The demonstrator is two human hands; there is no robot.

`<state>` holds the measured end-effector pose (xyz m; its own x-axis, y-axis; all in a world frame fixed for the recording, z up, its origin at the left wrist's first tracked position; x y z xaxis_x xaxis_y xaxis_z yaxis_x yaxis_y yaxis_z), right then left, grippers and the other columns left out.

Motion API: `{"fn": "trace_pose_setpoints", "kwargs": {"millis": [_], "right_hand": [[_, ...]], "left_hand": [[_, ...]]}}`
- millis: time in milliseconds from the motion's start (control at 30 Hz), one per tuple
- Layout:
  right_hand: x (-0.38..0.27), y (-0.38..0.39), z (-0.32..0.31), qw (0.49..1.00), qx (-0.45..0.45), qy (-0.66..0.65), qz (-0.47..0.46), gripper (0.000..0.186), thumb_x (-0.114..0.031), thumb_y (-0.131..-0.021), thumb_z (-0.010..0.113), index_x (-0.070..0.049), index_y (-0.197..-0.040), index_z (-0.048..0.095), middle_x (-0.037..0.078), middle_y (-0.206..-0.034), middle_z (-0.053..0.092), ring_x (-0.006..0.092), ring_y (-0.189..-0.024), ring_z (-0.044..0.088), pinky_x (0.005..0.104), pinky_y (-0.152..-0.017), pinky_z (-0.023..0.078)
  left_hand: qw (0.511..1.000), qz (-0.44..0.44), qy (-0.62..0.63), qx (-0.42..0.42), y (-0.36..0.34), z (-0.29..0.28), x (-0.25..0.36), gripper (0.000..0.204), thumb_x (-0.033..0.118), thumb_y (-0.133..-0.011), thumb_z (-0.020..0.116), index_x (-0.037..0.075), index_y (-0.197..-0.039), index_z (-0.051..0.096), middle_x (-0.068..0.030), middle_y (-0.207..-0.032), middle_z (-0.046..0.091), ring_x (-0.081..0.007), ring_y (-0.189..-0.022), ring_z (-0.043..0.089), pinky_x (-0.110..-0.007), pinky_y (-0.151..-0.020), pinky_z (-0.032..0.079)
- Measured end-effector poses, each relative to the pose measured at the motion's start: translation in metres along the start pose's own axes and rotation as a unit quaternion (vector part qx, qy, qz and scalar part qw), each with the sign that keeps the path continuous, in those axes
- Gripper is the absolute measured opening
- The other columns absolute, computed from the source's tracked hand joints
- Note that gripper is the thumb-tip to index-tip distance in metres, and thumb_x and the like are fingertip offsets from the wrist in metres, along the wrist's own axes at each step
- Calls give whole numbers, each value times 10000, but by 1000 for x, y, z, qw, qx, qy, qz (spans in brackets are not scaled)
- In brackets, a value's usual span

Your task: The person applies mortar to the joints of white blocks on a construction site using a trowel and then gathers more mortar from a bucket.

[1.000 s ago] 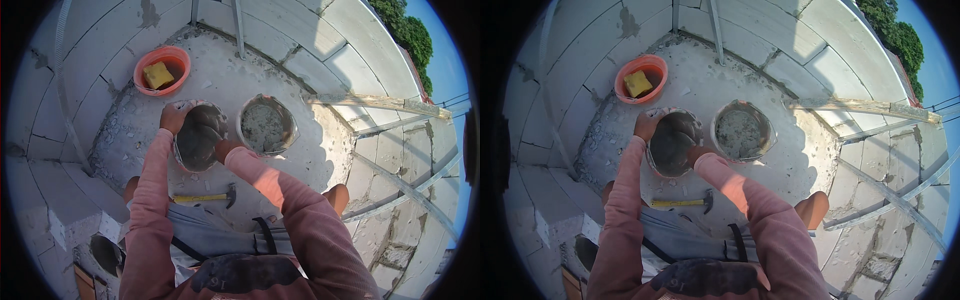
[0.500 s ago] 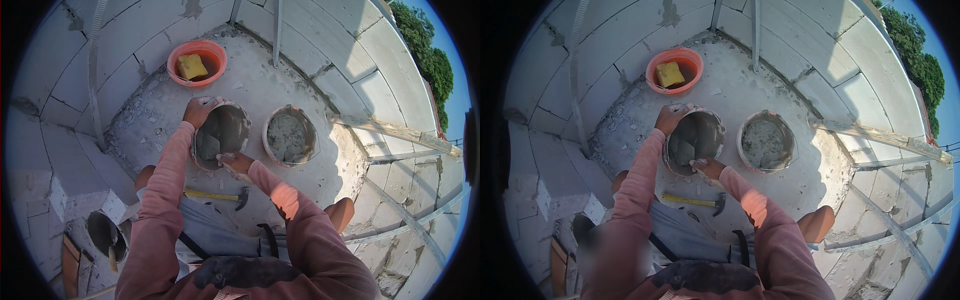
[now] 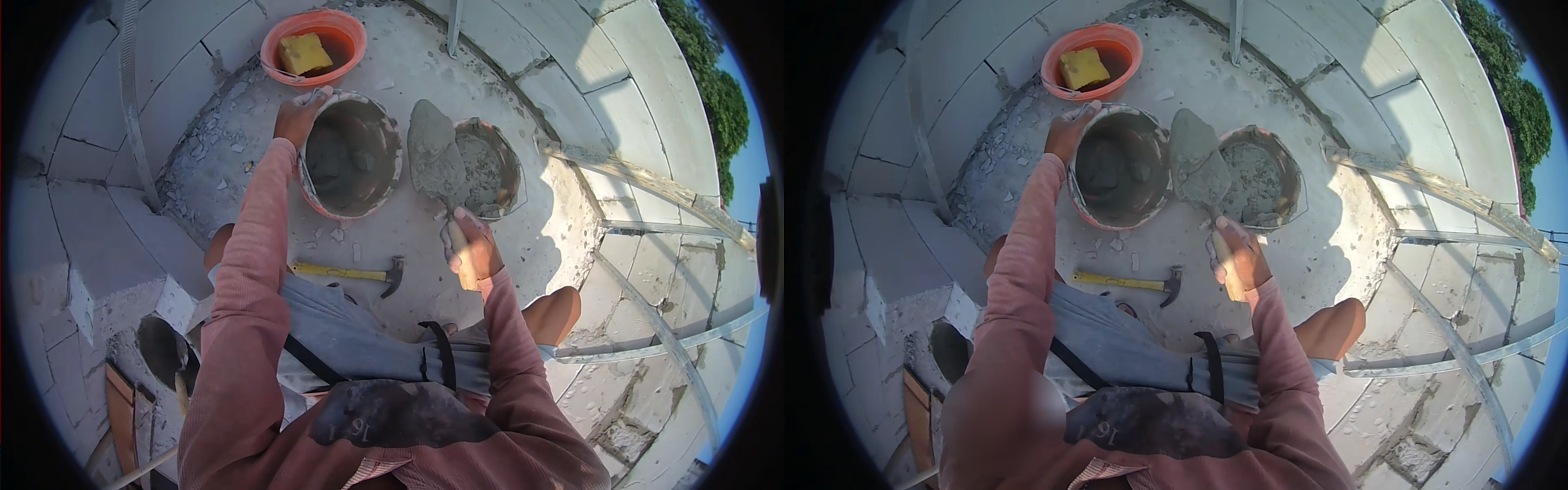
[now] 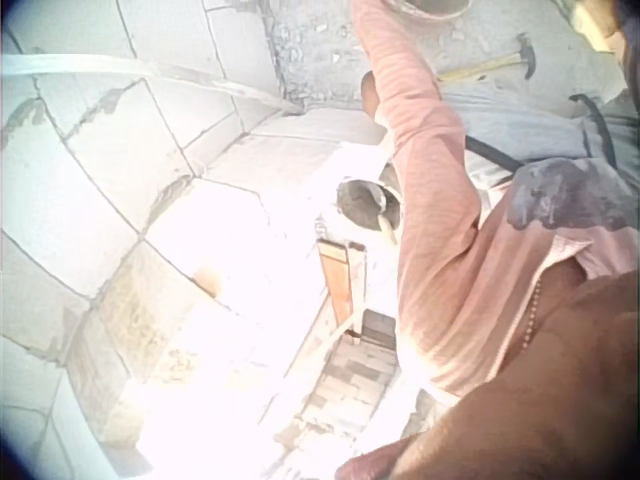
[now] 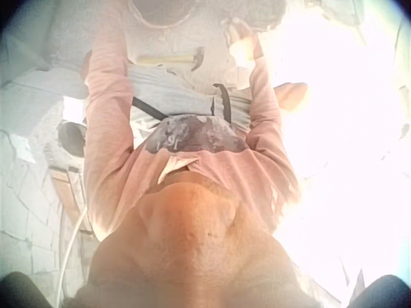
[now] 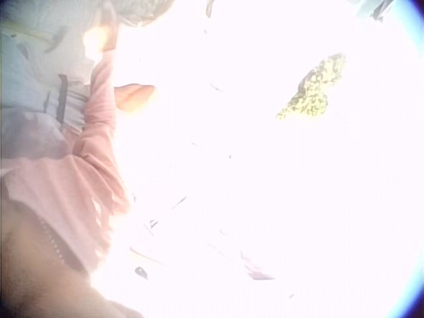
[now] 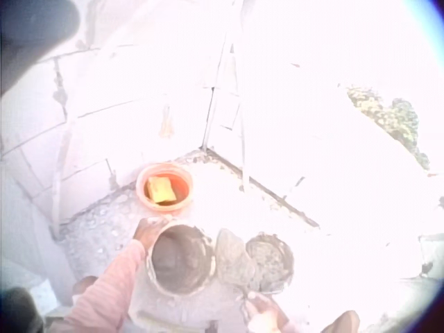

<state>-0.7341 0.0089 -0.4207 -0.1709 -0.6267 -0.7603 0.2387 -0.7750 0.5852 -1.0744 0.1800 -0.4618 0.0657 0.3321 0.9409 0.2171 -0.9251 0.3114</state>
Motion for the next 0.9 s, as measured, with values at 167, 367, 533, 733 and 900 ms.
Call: {"fn": "trace_pose_setpoints", "kwargs": {"millis": [167,367,533,733,900], "right_hand": [[-53,56,-74,836,291,414,-212,374,-299,-990,545,39,-1150,556,167,-786,614,251,-537,612,368,-489,486],[-28,37,-120,678,289,654,-173,410,-289,-974,550,-6,-1271,546,245,-1065,619,456,-935,617,526,-782,506],[-37,48,-106,660,312,658,-186,403,-310,-976,557,-9,-1244,575,206,-1062,626,428,-938,633,495,-767,522],[-33,35,-103,684,250,669,-153,417,-281,-959,584,16,-1252,575,238,-1036,647,436,-946,628,486,-818,504],[-23,30,-106,835,283,448,-150,352,-319,-955,613,26,-1026,623,149,-832,631,298,-672,639,392,-587,504]], "left_hand": [[997,33,-64,22,-14,3,-4,583,537,-865,654,7,-1097,729,-154,-1005,732,-256,-915,683,-345,-857,489],[993,65,-97,-12,-12,28,8,519,492,-872,688,16,-1070,747,-56,-937,725,-143,-838,656,-294,-796,493],[987,105,-124,9,-8,21,14,550,519,-875,669,10,-1068,746,-72,-939,726,-151,-847,655,-294,-819,485],[983,125,-131,18,-9,19,13,576,544,-880,651,7,-1068,745,-93,-951,728,-160,-869,664,-309,-811,494],[990,77,-118,23,-19,10,6,652,616,-870,615,2,-1047,748,-123,-969,729,-206,-888,670,-331,-839,493]]}}
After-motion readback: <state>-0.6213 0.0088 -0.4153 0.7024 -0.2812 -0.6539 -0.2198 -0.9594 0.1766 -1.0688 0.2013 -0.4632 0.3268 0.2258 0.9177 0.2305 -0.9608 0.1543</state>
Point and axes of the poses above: each hand's wrist, its own y-axis away from the middle knuckle, its own z-axis out of the palm, x = y × z, the point moved 8 cm from there along -y, towards the middle knuckle
